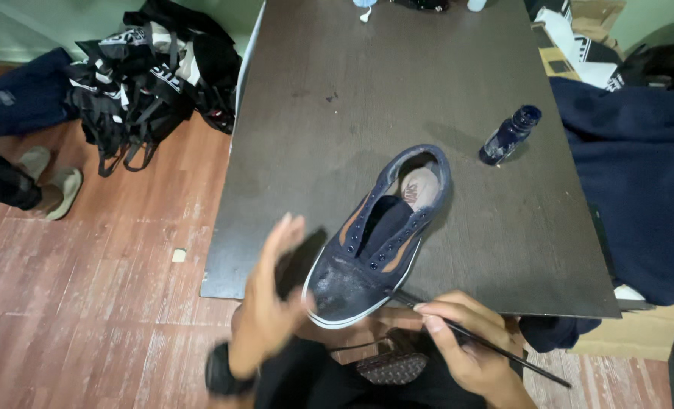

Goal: The person applies a liquid from a small bottle to the dark upper material of a shoe using a thin brush, working along the edges and seams.

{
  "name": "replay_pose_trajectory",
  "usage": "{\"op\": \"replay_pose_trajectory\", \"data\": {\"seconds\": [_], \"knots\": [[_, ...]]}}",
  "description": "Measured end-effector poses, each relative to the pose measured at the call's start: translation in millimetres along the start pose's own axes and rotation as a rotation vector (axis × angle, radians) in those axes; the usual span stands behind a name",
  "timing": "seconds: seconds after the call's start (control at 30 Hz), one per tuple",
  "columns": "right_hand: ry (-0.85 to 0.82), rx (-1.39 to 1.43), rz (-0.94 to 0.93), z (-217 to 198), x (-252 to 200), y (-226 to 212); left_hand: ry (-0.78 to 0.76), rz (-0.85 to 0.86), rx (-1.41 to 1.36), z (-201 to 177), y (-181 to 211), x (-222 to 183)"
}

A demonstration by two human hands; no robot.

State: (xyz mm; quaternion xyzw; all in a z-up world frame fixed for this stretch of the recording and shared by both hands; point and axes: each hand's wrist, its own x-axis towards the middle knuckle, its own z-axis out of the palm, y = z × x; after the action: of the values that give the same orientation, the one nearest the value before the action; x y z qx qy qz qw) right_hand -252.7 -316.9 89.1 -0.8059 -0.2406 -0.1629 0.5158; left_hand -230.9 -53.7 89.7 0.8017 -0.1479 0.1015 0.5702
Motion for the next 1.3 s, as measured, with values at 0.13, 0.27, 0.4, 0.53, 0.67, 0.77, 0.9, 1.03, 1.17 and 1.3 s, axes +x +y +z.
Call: {"op": "replay_pose_trajectory", "data": {"seconds": [0.13, 0.27, 0.4, 0.53, 0.67, 0.77, 0.9, 1.03, 1.17, 1.3], "knots": [[-0.115, -0.028, 0.000, 2, 6, 13, -0.036, -0.124, 0.320, 25, -20, -47], [-0.112, -0.099, 0.032, -4, 9, 10, 0.058, -0.046, 0.511, 36, -36, -49], [-0.195, 0.029, -0.185, -4, 20, 37, -0.133, -0.370, 0.594, 15, -22, -24], [-0.199, 0.147, -0.176, -6, 30, 56, -0.194, -0.158, 0.397, 8, -27, -5], [-0.112, 0.179, -0.167, -3, 28, 71, -0.192, -0.139, 0.420, 13, -36, -1], [-0.073, 0.216, -0.134, -1, 26, 73, -0.141, -0.139, 0.450, 17, -37, -3], [-0.072, 0.239, -0.120, 0, 22, 74, -0.115, -0.137, 0.447, 18, -36, -5], [-0.110, 0.213, -0.124, -1, 27, 70, -0.119, -0.113, 0.449, 17, -36, -6], [-0.098, 0.220, -0.103, 0, 24, 71, 0.272, 0.095, 0.458, 36, -46, -38], [-0.120, 0.269, -0.073, -2, 27, 69, 0.183, 0.332, 0.313, 73, -43, -82]]}}
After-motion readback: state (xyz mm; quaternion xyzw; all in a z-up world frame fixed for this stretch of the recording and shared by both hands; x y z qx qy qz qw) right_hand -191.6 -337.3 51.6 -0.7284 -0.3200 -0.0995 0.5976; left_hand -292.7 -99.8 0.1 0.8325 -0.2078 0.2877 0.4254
